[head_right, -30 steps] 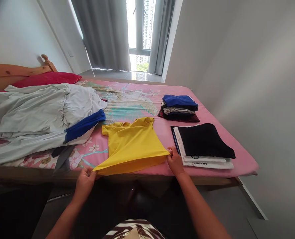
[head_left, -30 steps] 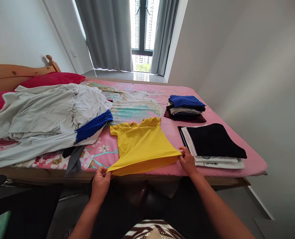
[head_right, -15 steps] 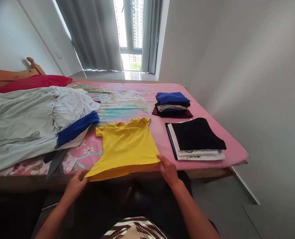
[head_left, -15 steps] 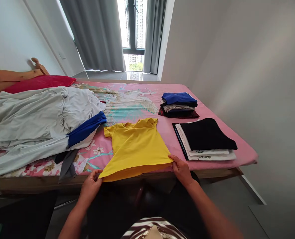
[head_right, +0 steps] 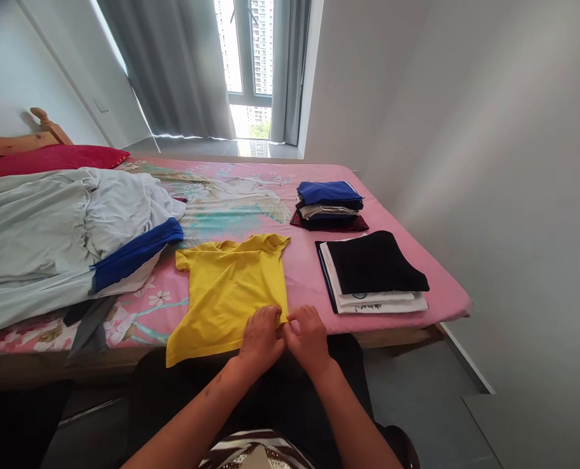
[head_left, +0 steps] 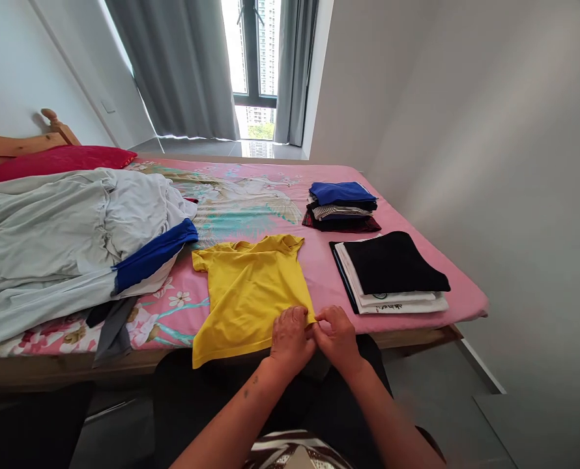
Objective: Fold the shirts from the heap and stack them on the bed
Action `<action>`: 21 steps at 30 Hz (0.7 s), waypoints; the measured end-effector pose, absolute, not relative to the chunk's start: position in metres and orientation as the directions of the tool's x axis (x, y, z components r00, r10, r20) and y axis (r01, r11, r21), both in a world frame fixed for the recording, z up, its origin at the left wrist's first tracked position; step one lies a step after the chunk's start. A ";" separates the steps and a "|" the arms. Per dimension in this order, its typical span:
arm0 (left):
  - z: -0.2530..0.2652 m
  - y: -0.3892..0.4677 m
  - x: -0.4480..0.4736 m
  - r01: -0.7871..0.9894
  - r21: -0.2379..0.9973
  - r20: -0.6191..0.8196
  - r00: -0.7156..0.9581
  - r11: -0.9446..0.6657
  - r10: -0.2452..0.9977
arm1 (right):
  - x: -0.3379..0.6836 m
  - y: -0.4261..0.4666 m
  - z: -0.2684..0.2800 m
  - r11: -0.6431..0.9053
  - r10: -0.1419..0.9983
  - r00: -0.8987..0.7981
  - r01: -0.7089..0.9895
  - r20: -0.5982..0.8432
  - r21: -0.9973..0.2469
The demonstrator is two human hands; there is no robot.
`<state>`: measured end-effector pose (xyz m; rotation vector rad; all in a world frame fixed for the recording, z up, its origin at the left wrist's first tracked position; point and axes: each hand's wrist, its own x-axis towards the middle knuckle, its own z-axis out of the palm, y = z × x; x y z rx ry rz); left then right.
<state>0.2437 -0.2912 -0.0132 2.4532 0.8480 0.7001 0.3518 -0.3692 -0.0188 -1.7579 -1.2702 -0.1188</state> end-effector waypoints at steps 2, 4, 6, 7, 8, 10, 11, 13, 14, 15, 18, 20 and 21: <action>-0.020 -0.289 0.254 0.445 0.567 0.328 0.650 -0.694 0.685 | 0.344 -0.367 -0.012 0.036 0.713 0.426 0.771 0.557 -0.636; -0.024 -0.285 0.253 0.405 0.614 0.336 0.642 -0.677 0.689 | 0.340 -0.365 -0.008 0.104 0.741 0.402 0.723 0.538 -0.683; -0.026 -0.279 0.241 0.347 0.664 0.341 0.648 -0.663 0.680 | 0.341 -0.360 -0.010 0.111 0.758 0.455 0.616 0.467 -0.780; -0.026 -0.276 0.233 0.330 0.680 0.345 0.643 -0.654 0.684 | 0.345 -0.355 -0.014 0.083 0.758 0.516 0.530 0.399 -0.844; -0.025 -0.274 0.225 0.327 0.692 0.347 0.631 -0.644 0.694 | 0.350 -0.349 -0.019 0.043 0.746 0.590 0.420 0.308 -0.907; -0.022 -0.269 0.207 0.338 0.706 0.348 0.599 -0.622 0.721 | 0.364 -0.331 -0.033 -0.026 0.712 0.693 0.188 0.114 -0.982; -0.020 -0.268 0.198 0.342 0.710 0.346 0.591 -0.615 0.728 | 0.373 -0.320 -0.040 -0.054 0.705 0.708 0.111 0.040 -0.992; -0.015 -0.267 0.181 0.337 0.711 0.344 0.598 -0.617 0.724 | 0.390 -0.295 -0.052 -0.143 0.725 0.688 0.102 -0.033 -0.984; -0.012 -0.268 0.173 0.332 0.707 0.345 0.608 -0.624 0.715 | 0.399 -0.282 -0.056 -0.196 0.745 0.665 0.150 -0.048 -0.969; -0.009 -0.269 0.166 0.329 0.699 0.350 0.617 -0.635 0.705 | 0.406 -0.269 -0.059 -0.243 0.766 0.640 0.206 -0.057 -0.948; -0.001 -0.272 0.144 0.340 0.669 0.361 0.629 -0.661 0.688 | 0.424 -0.231 -0.060 -0.310 0.800 0.596 0.309 -0.071 -0.899; 0.004 -0.272 0.131 0.349 0.651 0.368 0.631 -0.674 0.683 | 0.432 -0.210 -0.059 -0.328 0.811 0.578 0.322 -0.090 -0.888; 0.006 -0.271 0.124 0.352 0.644 0.369 0.635 -0.679 0.679 | 0.435 -0.202 -0.059 -0.345 0.818 0.563 0.323 -0.114 -0.881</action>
